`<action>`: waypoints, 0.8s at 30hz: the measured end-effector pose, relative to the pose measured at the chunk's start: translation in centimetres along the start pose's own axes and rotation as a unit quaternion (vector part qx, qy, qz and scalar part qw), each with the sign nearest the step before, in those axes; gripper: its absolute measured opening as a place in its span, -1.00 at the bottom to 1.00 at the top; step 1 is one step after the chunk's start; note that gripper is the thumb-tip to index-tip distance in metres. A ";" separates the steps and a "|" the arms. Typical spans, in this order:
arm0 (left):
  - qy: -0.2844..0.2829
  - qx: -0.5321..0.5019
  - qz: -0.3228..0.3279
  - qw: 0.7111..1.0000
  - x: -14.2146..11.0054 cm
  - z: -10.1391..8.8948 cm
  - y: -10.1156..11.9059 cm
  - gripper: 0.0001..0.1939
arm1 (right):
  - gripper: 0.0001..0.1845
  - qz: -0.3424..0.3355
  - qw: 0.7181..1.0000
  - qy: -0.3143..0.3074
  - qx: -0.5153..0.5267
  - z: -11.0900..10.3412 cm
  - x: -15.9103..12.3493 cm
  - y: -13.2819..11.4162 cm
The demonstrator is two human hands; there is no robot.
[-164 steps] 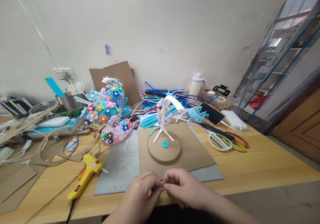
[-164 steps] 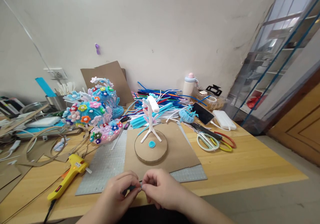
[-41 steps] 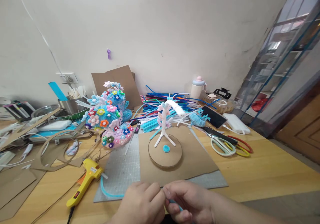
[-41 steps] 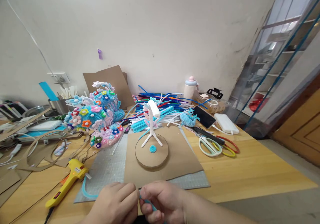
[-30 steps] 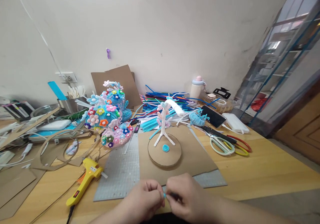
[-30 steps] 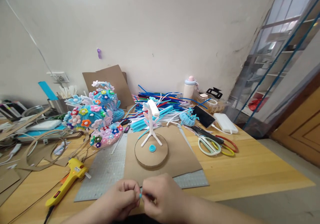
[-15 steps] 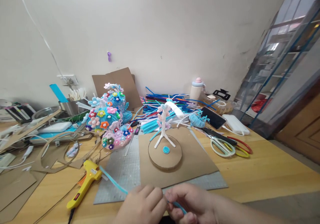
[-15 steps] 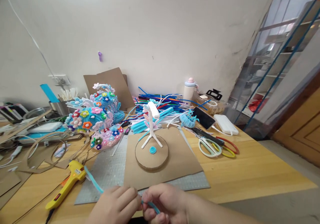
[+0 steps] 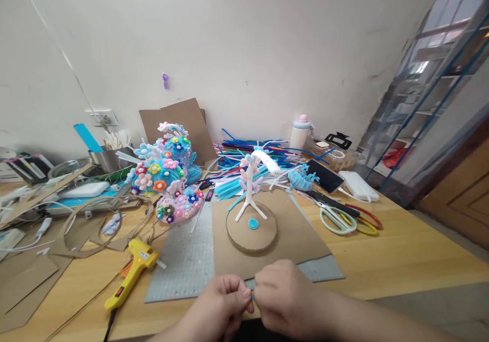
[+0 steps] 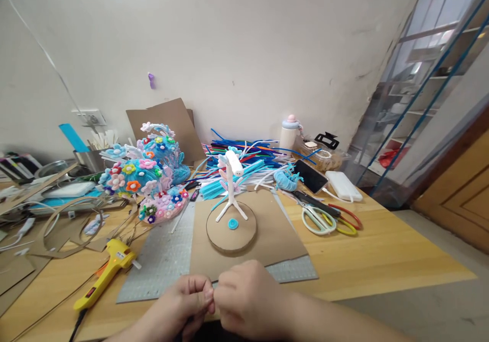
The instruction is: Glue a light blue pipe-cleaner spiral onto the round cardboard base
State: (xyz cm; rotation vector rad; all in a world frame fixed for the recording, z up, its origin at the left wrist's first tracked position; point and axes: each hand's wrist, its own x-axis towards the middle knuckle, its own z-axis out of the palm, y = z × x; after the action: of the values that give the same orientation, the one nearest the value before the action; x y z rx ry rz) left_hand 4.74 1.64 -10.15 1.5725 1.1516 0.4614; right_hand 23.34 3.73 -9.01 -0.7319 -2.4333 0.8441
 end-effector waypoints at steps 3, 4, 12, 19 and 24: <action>0.046 0.027 0.021 0.998 -0.2 -0.1 0.3 -0.55 | -0.84 0.281 0.896 -0.066 0.337 0.4 0.2 -0.1; 0.060 0.044 0.034 0.997 -0.3 -0.2 0.5 -0.58 | -0.82 0.338 0.824 -0.086 0.446 0.6 0.3 -0.1; 0.041 0.101 0.001 0.994 -0.2 -0.1 0.2 -0.67 | -0.79 0.284 0.855 -0.020 0.434 2.1 -0.5 0.5; 0.033 0.090 -0.033 0.995 -0.8 -3.7 1.2 -0.69 | -0.80 0.280 0.926 0.011 0.254 -2.7 -2.0 0.7; 0.095 0.186 -0.002 0.978 -2.6 -8.1 2.1 -0.76 | -0.87 0.340 0.872 -0.073 0.343 -7.9 -6.6 2.3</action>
State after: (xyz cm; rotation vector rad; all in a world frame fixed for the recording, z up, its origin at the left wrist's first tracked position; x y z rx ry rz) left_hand -1.83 3.80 -4.75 1.8764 1.4494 0.4162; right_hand 33.54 4.56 -6.60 -1.2591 -1.7286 1.9515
